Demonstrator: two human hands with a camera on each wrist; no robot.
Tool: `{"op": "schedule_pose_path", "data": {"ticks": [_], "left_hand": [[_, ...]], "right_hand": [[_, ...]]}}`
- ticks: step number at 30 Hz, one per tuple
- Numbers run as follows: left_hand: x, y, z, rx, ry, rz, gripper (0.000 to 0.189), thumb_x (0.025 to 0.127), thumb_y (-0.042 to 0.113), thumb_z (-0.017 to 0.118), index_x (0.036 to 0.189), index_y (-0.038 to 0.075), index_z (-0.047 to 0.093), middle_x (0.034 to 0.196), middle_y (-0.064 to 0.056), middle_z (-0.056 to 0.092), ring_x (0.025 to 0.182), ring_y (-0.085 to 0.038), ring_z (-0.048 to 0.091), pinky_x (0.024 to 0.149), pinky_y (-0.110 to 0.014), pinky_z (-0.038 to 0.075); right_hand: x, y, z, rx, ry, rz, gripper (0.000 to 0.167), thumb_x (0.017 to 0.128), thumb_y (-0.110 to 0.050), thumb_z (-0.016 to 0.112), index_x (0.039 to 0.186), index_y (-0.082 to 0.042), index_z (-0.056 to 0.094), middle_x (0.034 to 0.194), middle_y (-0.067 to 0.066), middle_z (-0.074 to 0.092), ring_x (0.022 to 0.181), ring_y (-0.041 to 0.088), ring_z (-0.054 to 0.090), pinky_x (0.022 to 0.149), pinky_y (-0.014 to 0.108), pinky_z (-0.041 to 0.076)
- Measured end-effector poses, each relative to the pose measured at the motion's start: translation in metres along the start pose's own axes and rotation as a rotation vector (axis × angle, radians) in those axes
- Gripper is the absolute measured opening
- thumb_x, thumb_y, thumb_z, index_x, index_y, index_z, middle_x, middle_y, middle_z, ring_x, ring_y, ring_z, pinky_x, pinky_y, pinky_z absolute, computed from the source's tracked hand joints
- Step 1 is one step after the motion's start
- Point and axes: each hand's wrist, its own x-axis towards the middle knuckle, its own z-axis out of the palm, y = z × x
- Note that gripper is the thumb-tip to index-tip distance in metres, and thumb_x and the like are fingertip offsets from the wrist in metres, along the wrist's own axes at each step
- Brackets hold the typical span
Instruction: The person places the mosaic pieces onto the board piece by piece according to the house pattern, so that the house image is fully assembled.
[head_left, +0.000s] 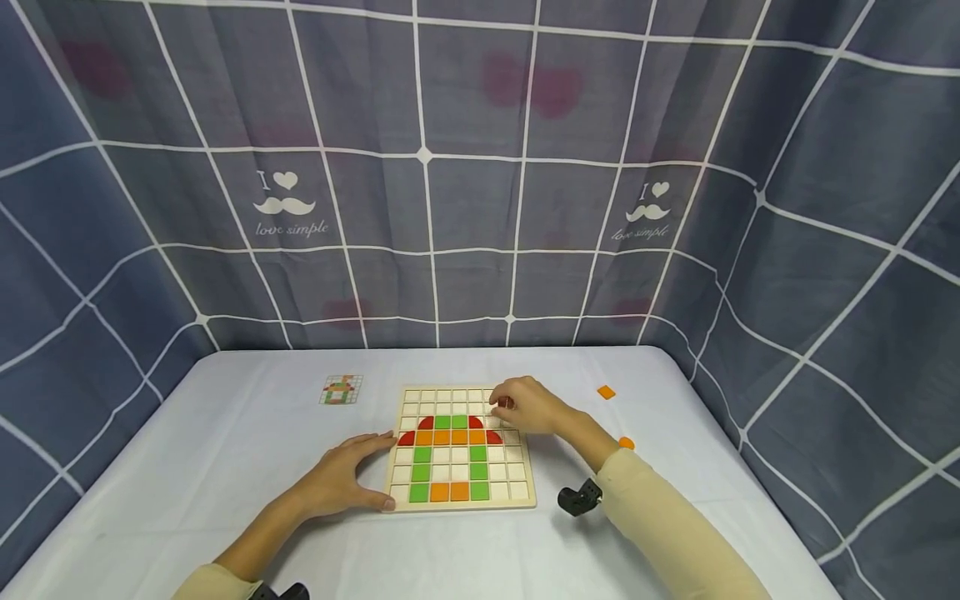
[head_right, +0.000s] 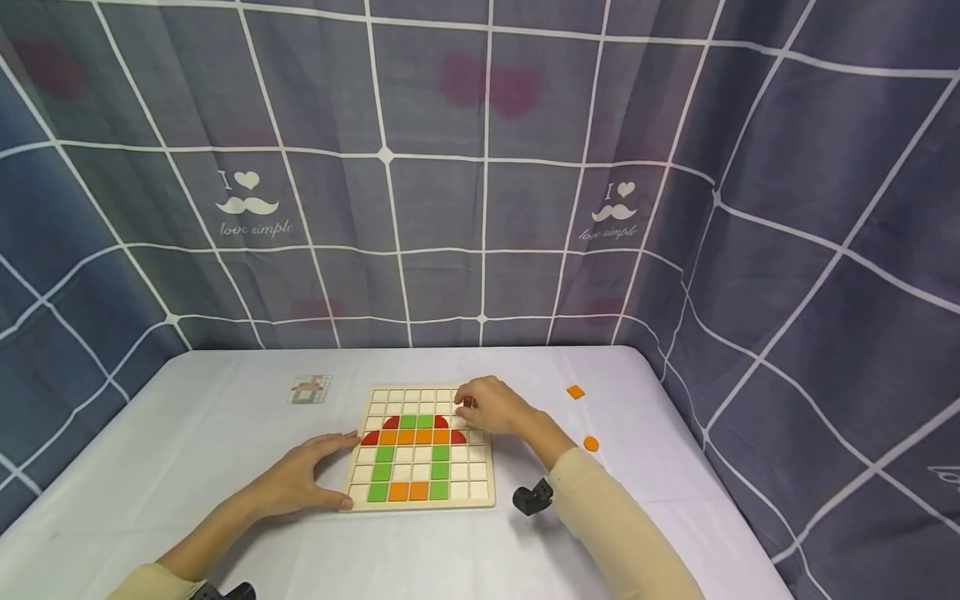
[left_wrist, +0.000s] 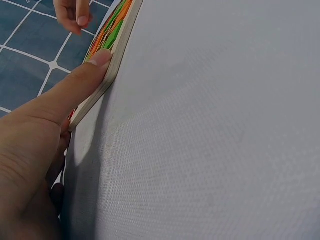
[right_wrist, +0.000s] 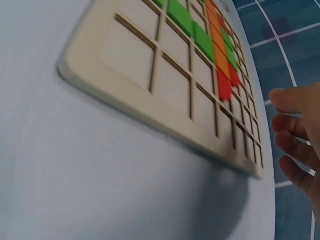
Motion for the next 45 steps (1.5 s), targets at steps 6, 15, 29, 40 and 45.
{"op": "schedule_pose_path", "data": {"ticks": [6,15,29,40,45], "left_hand": [[0.0,0.0,0.0,0.003,0.0,0.004,0.102,0.063,0.057,0.095,0.148,0.015,0.059,0.156,-0.005,0.05,0.145,-0.04,0.038,0.114,-0.066,0.031],[0.0,-0.001,0.0,0.002,0.005,0.011,0.102,0.062,0.058,0.095,0.147,0.015,0.059,0.156,-0.004,0.05,0.145,-0.04,0.038,0.114,-0.067,0.03],[0.0,-0.001,0.0,0.001,-0.002,0.002,0.102,0.063,0.058,0.094,0.148,0.016,0.058,0.156,-0.003,0.049,0.145,-0.039,0.038,0.114,-0.067,0.031],[0.001,0.001,0.001,0.009,0.001,-0.013,0.102,0.062,0.057,0.095,0.148,0.017,0.059,0.155,-0.003,0.05,0.145,-0.039,0.038,0.113,-0.067,0.032],[-0.001,0.001,0.0,0.012,0.002,-0.019,0.102,0.062,0.058,0.095,0.148,0.017,0.059,0.155,-0.005,0.05,0.145,-0.039,0.038,0.113,-0.067,0.032]], "right_hand": [[-0.015,0.02,-0.031,-0.031,0.032,0.031,0.016,0.095,-0.013,0.074,0.108,-0.005,0.077,0.087,-0.007,0.067,0.082,0.012,0.062,0.074,0.031,0.054],[-0.044,0.068,-0.068,-0.057,0.112,0.148,0.023,0.091,-0.013,0.078,0.111,0.0,0.076,0.088,-0.003,0.068,0.083,0.019,0.063,0.075,0.037,0.054],[-0.1,0.129,-0.065,-0.013,0.197,0.401,0.019,0.092,-0.012,0.076,0.107,0.001,0.075,0.091,0.005,0.069,0.083,0.023,0.061,0.075,0.04,0.051],[-0.119,0.144,-0.045,-0.004,0.22,0.493,0.018,0.092,-0.011,0.078,0.108,-0.002,0.076,0.099,0.01,0.07,0.089,0.029,0.059,0.086,0.05,0.051],[-0.114,0.143,-0.043,-0.007,0.235,0.499,0.013,0.091,-0.013,0.08,0.101,-0.005,0.076,0.094,0.007,0.069,0.085,0.026,0.058,0.083,0.046,0.051]]}}
